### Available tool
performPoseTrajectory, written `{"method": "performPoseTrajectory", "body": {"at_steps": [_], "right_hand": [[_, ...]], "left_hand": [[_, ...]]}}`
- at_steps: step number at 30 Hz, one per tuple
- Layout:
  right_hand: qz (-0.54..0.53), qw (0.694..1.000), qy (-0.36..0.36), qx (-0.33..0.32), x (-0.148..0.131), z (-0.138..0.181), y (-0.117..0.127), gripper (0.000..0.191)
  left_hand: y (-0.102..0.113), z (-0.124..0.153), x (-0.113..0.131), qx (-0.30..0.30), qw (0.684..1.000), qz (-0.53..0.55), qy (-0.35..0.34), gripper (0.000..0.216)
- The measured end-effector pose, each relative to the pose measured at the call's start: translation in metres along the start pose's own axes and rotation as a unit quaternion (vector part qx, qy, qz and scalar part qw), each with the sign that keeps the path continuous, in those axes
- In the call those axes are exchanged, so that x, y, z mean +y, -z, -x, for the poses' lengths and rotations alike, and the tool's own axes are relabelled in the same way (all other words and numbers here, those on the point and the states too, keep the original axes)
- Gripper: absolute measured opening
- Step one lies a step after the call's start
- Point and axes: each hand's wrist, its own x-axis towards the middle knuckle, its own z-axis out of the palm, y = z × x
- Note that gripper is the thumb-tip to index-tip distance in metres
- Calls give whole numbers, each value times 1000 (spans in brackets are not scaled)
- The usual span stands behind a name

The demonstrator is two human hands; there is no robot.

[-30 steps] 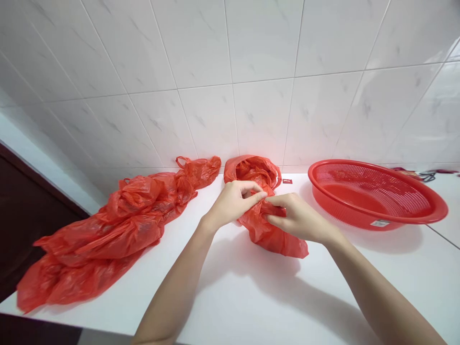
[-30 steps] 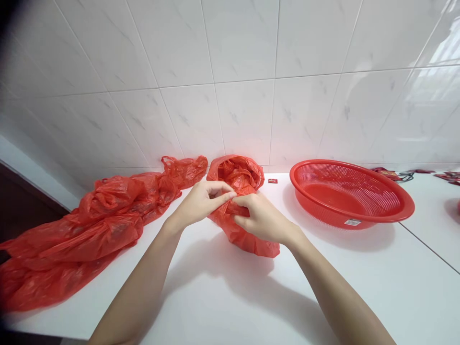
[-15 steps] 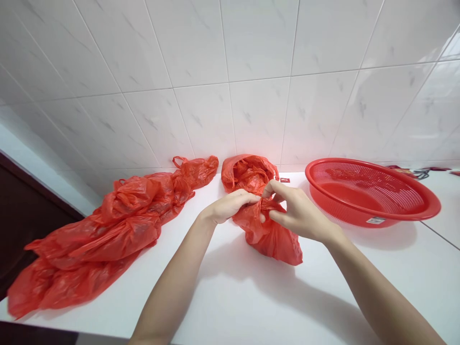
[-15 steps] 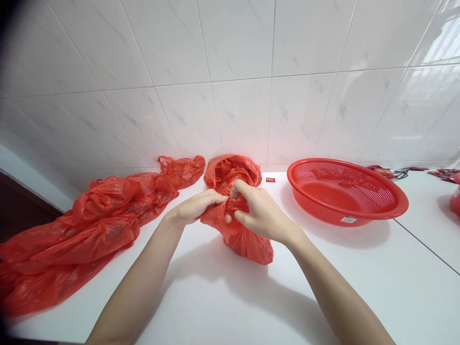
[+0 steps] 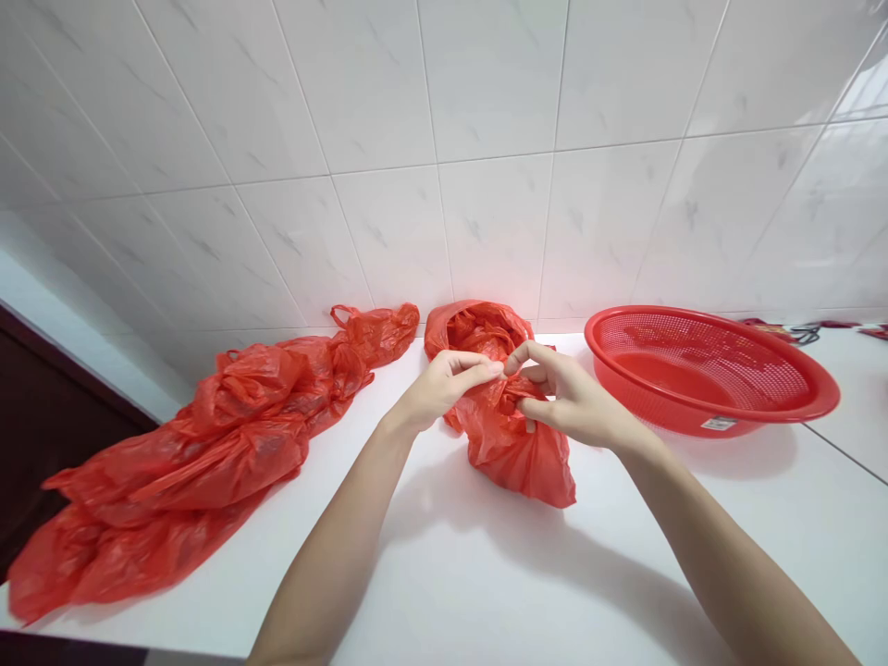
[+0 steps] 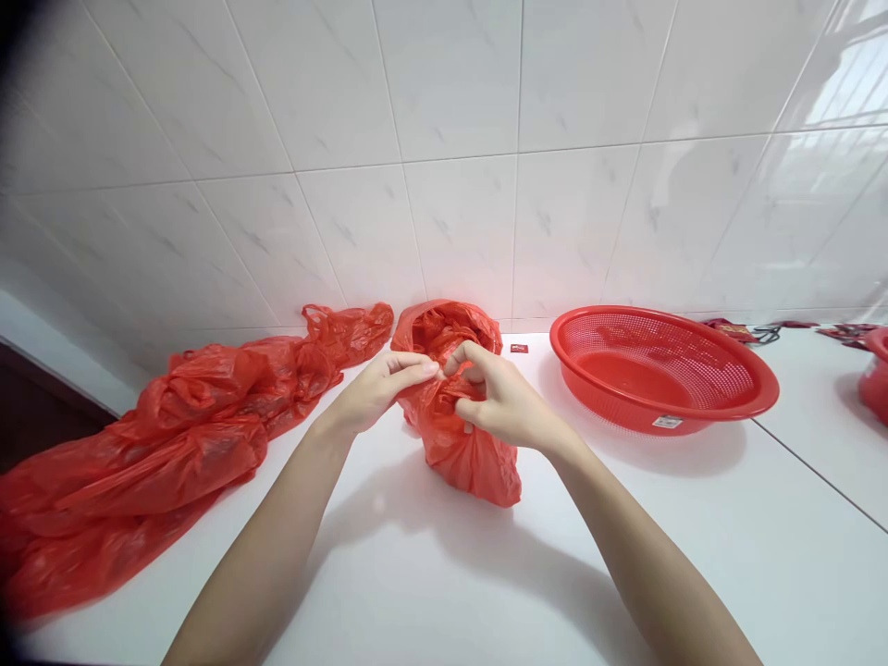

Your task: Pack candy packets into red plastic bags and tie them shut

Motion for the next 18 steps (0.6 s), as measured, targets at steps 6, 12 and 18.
{"method": "performPoseTrajectory", "body": {"at_steps": [6, 12, 18], "right_hand": [[20, 999, 20, 39, -2, -2, -3, 27], [76, 992, 62, 84, 0, -3, -4, 32], [188, 974, 50, 116, -2, -1, -6, 38]], "left_hand": [[2, 9, 7, 3, 996, -67, -66, 29], [-4, 11, 8, 18, 988, -145, -41, 22], [-5, 12, 7, 69, 963, -227, -128, 21]]}}
